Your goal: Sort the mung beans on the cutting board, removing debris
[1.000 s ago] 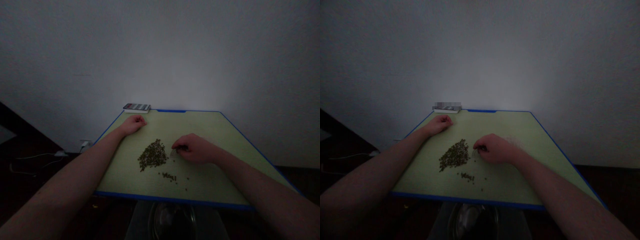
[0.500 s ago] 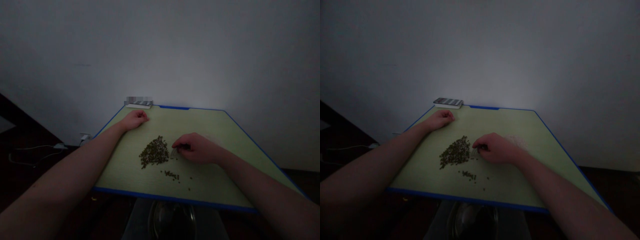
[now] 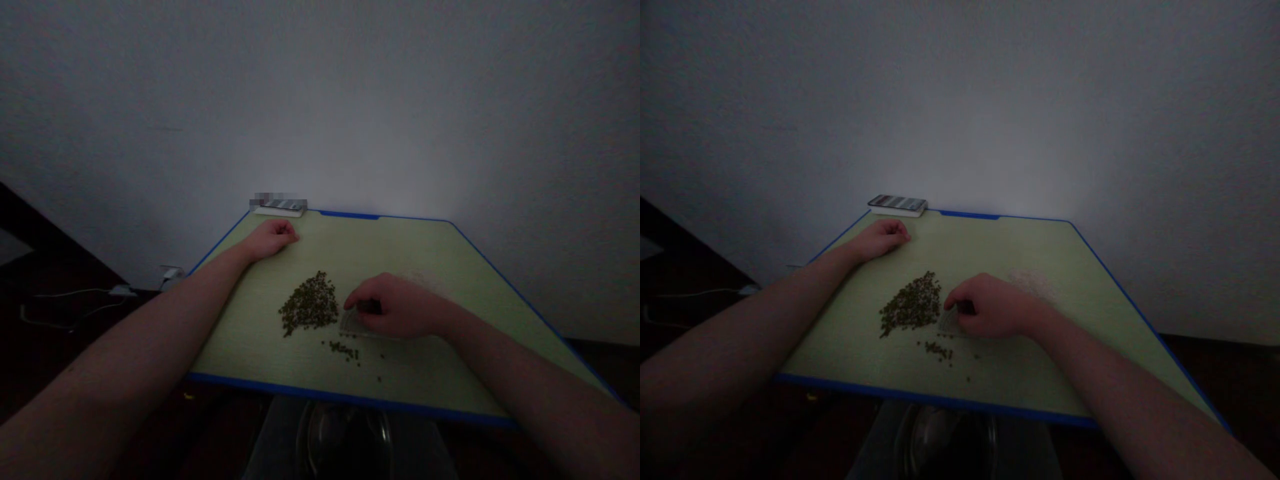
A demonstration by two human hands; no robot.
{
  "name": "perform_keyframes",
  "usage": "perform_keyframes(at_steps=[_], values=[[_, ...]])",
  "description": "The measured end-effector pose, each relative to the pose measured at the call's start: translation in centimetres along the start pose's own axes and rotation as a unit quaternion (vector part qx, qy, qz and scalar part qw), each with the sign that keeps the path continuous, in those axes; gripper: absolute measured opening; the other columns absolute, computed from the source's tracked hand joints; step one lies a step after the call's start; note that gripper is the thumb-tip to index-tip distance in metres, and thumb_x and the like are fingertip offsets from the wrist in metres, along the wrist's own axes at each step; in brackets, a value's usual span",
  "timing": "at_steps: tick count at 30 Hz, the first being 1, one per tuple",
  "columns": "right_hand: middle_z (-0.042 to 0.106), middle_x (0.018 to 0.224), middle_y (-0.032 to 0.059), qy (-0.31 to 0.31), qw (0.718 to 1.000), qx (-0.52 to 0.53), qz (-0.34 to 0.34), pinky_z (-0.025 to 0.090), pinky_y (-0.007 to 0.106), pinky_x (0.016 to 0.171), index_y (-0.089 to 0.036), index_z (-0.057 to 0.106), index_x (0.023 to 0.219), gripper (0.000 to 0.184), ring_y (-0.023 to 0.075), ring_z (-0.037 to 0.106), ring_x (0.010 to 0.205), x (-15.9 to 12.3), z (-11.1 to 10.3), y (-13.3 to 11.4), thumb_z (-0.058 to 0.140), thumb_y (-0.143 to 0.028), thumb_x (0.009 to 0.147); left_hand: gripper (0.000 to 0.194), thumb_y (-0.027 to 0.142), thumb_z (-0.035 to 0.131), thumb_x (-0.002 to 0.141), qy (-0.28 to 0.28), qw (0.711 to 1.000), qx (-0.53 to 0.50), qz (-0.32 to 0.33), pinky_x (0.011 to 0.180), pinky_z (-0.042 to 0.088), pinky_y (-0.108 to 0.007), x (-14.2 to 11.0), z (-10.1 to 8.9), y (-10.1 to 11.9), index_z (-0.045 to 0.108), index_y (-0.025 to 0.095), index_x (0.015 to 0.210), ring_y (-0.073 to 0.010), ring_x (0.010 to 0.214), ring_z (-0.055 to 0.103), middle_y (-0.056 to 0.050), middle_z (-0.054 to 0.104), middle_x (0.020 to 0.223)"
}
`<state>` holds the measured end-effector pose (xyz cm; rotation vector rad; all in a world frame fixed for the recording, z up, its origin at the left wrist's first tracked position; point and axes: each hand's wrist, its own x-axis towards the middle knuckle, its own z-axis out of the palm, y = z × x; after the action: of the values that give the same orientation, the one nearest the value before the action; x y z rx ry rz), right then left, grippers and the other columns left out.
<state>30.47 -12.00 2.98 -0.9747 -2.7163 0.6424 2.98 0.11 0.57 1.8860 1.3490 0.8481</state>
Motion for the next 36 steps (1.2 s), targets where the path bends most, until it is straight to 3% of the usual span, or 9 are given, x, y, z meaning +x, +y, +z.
perform_keyframes(at_steps=[4,11,21,28,36], values=[[0.061,0.062,-0.002,-0.039,0.998,0.044,0.004,0.035,0.021,0.05,-0.018,0.068,0.097,0.032,0.0092,0.049,0.051,-0.34,-0.39,0.04,0.053,-0.012,0.07,0.018,0.032,0.059,0.063,0.0,1.0,0.004,0.003,0.047,0.028,-0.022,0.11,0.01,-0.18,0.054,0.015,0.068,-0.0068,0.048,0.036,0.005,0.043,0.052],[0.058,0.055,-0.0035,0.013,0.997,0.002,0.076,0.034,0.022,0.047,-0.019,0.068,0.089,0.026,0.0092,0.048,0.047,-0.37,-0.83,0.27,0.052,-0.014,0.068,0.019,0.033,0.06,0.063,0.0,1.0,0.005,0.014,0.049,0.029,-0.022,0.3,0.0,-0.46,0.054,0.015,0.068,-0.0071,0.049,0.038,0.005,0.045,0.051],[0.06,0.057,-0.0023,0.037,0.992,-0.016,0.117,0.035,0.022,0.048,-0.018,0.068,0.093,0.031,0.0098,0.051,0.048,-0.15,-0.83,0.22,0.051,-0.014,0.067,0.019,0.033,0.06,0.064,-0.003,1.0,0.0,0.0,0.048,0.028,-0.022,0.19,-0.02,-0.17,0.053,0.015,0.067,-0.0068,0.048,0.037,0.005,0.044,0.052],[0.059,0.057,-0.0028,0.03,0.994,0.016,0.108,0.035,0.022,0.048,-0.018,0.067,0.093,0.03,0.0093,0.049,0.048,0.14,-0.32,-0.04,0.05,-0.016,0.068,0.019,0.033,0.059,0.065,-0.004,1.0,0.006,0.009,0.048,0.027,-0.021,0.2,-0.02,-0.25,0.053,0.015,0.068,-0.0063,0.047,0.036,0.006,0.043,0.051],[0.06,0.058,-0.0009,0.034,0.984,-0.017,0.175,0.033,0.023,0.049,-0.017,0.068,0.093,0.032,0.0103,0.05,0.05,0.17,-1.01,0.66,0.051,-0.015,0.066,0.018,0.031,0.059,0.064,-0.004,1.0,-0.008,-0.007,0.047,0.027,-0.021,-0.01,0.07,0.24,0.051,0.016,0.067,-0.006,0.046,0.036,0.006,0.043,0.051]])
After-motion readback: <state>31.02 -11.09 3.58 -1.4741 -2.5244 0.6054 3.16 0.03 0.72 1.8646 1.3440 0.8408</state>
